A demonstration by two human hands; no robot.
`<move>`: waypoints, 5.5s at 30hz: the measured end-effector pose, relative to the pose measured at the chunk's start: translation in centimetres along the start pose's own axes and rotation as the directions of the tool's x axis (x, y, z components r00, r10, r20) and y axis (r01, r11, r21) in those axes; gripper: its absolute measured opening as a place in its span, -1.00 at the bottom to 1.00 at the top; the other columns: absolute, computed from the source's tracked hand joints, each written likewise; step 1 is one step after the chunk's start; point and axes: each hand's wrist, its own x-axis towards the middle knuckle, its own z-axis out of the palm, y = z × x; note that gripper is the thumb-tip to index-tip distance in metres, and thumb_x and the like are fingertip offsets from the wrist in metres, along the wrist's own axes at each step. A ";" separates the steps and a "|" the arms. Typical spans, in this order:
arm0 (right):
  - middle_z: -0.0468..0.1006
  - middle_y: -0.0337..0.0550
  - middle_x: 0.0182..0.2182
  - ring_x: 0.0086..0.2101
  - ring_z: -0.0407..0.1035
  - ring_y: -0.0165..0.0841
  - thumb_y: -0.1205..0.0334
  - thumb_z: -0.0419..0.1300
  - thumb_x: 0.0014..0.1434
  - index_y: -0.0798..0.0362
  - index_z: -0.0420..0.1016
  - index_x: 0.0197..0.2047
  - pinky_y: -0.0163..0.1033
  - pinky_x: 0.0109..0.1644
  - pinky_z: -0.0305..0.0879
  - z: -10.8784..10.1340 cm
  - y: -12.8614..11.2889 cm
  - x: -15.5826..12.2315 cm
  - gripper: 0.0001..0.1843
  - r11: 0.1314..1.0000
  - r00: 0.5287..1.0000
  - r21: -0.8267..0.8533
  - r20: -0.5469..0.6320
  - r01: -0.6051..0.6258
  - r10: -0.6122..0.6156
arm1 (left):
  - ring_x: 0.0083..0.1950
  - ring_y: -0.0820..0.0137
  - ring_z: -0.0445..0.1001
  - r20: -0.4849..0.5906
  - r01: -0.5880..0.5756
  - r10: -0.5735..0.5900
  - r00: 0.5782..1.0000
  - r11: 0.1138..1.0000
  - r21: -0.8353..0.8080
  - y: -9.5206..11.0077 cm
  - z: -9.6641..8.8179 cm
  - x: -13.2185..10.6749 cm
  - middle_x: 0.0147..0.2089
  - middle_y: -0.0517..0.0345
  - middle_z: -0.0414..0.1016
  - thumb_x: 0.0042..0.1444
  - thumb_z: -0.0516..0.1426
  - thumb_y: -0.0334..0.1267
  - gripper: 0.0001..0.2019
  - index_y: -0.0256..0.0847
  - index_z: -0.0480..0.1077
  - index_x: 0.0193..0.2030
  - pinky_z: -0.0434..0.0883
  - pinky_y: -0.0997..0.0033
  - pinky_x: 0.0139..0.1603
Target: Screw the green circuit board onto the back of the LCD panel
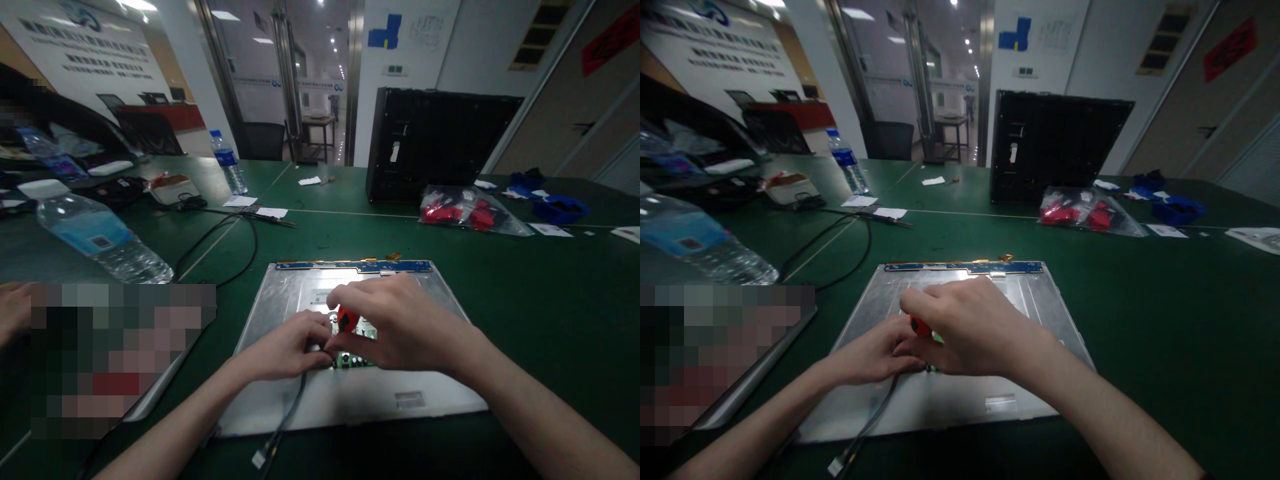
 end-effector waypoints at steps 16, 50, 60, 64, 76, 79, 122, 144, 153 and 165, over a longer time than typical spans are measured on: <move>0.47 -0.18 -0.28 -0.38 0.26 -0.41 0.28 0.14 0.14 0.11 0.31 -0.11 -0.30 -0.39 0.04 -0.5 0.0 0.0 -0.77 0.996 0.999 0.083 0.034 0.023 -0.026 | -0.22 0.35 0.39 -0.006 -0.012 0.012 1.000 1.000 -0.001 0.0 0.0 -0.2 -0.29 0.18 0.45 0.08 0.16 -0.40 -0.93 -0.20 0.48 -0.35 0.30 0.38 -0.16; 0.50 -0.21 -0.38 -0.46 0.26 -0.40 0.11 0.08 0.25 0.10 0.33 -0.15 -0.27 -0.46 -0.08 0.3 0.0 0.2 -0.77 0.997 1.000 -0.077 -0.015 0.002 -0.003 | -0.22 0.34 0.39 -0.004 0.002 -0.001 1.000 1.000 0.021 -0.1 0.2 0.0 -0.27 0.19 0.47 0.07 0.22 -0.34 -0.95 -0.21 0.47 -0.40 0.29 0.38 -0.15; 0.47 -0.19 -0.31 -0.43 0.22 -0.43 0.30 0.08 0.17 0.12 0.30 -0.13 -0.30 -0.45 -0.02 -0.2 -0.1 0.0 -0.82 0.999 0.999 0.026 0.019 0.041 -0.042 | -0.20 0.35 0.40 -0.001 0.006 -0.006 1.000 1.000 -0.010 0.0 0.2 -0.1 -0.24 0.20 0.49 0.11 0.22 -0.32 -0.96 -0.18 0.52 -0.34 0.29 0.39 -0.15; 0.47 -0.24 -0.42 -0.47 0.24 -0.41 0.13 0.10 0.24 0.06 0.30 -0.20 -0.28 -0.46 -0.10 0.3 0.1 0.1 -0.83 0.997 1.000 -0.078 -0.020 0.021 -0.022 | -0.26 0.37 0.38 -0.014 -0.014 0.014 1.000 1.000 0.018 0.1 0.2 0.1 -0.32 0.21 0.45 0.07 0.23 -0.32 -0.91 -0.22 0.48 -0.43 0.27 0.41 -0.22; 0.48 -0.19 -0.29 -0.40 0.26 -0.42 0.26 0.08 0.21 0.10 0.30 -0.09 -0.30 -0.43 -0.01 -0.2 0.0 0.1 -0.80 0.999 0.999 0.033 0.018 0.027 -0.028 | -0.19 0.33 0.39 -0.010 0.022 -0.023 1.000 1.000 -0.015 -0.1 0.3 -0.1 -0.26 0.18 0.47 0.09 0.23 -0.30 -0.95 -0.19 0.52 -0.36 0.28 0.38 -0.18; 0.48 -0.23 -0.38 -0.45 0.25 -0.41 0.14 0.09 0.25 0.06 0.32 -0.19 -0.27 -0.45 -0.07 0.2 0.1 0.2 -0.84 0.999 1.000 -0.053 -0.004 0.009 -0.009 | -0.24 0.37 0.38 -0.027 0.004 -0.004 1.000 1.000 0.006 -0.1 0.4 0.0 -0.29 0.21 0.45 0.05 0.24 -0.34 -0.94 -0.21 0.49 -0.42 0.26 0.39 -0.20; 0.48 -0.22 -0.41 -0.47 0.23 -0.41 0.10 0.12 0.23 0.07 0.32 -0.21 -0.27 -0.45 -0.12 0.0 0.3 0.2 -0.80 0.999 1.000 -0.051 0.015 -0.018 0.019 | -0.24 0.36 0.40 0.035 0.003 -0.001 0.999 0.999 -0.032 -0.3 0.2 0.0 -0.29 0.19 0.44 0.14 0.21 -0.28 -0.90 -0.22 0.50 -0.37 0.28 0.42 -0.22; 0.46 -0.18 -0.34 -0.43 0.21 -0.43 0.30 0.12 0.12 0.12 0.31 -0.14 -0.28 -0.42 -0.03 -0.8 0.2 0.0 -0.79 0.999 0.997 0.054 0.072 -0.005 0.001 | -0.20 0.35 0.39 0.050 0.000 0.002 0.999 0.999 -0.033 -0.4 0.2 0.0 -0.23 0.14 0.46 0.14 0.21 -0.26 -0.91 -0.17 0.55 -0.29 0.30 0.38 -0.15; 0.47 -0.24 -0.44 -0.48 0.21 -0.42 0.08 0.13 0.22 0.07 0.33 -0.25 -0.27 -0.45 -0.13 -0.1 0.5 0.1 -0.78 0.999 0.999 -0.051 0.032 -0.003 0.004 | -0.25 0.36 0.39 0.021 0.004 -0.004 1.000 0.999 -0.034 -0.2 0.1 0.1 -0.32 0.18 0.43 0.12 0.21 -0.28 -0.88 -0.22 0.50 -0.41 0.26 0.43 -0.24; 0.51 -0.21 -0.35 -0.44 0.26 -0.41 0.18 0.11 0.23 0.10 0.34 -0.13 -0.28 -0.43 -0.06 -0.3 0.3 0.2 -0.81 1.000 0.999 -0.017 0.028 -0.025 0.026 | -0.22 0.37 0.41 0.022 0.020 -0.020 1.000 1.000 -0.005 -0.3 0.1 -0.1 -0.29 0.20 0.44 0.10 0.23 -0.36 -0.96 -0.18 0.53 -0.33 0.27 0.42 -0.21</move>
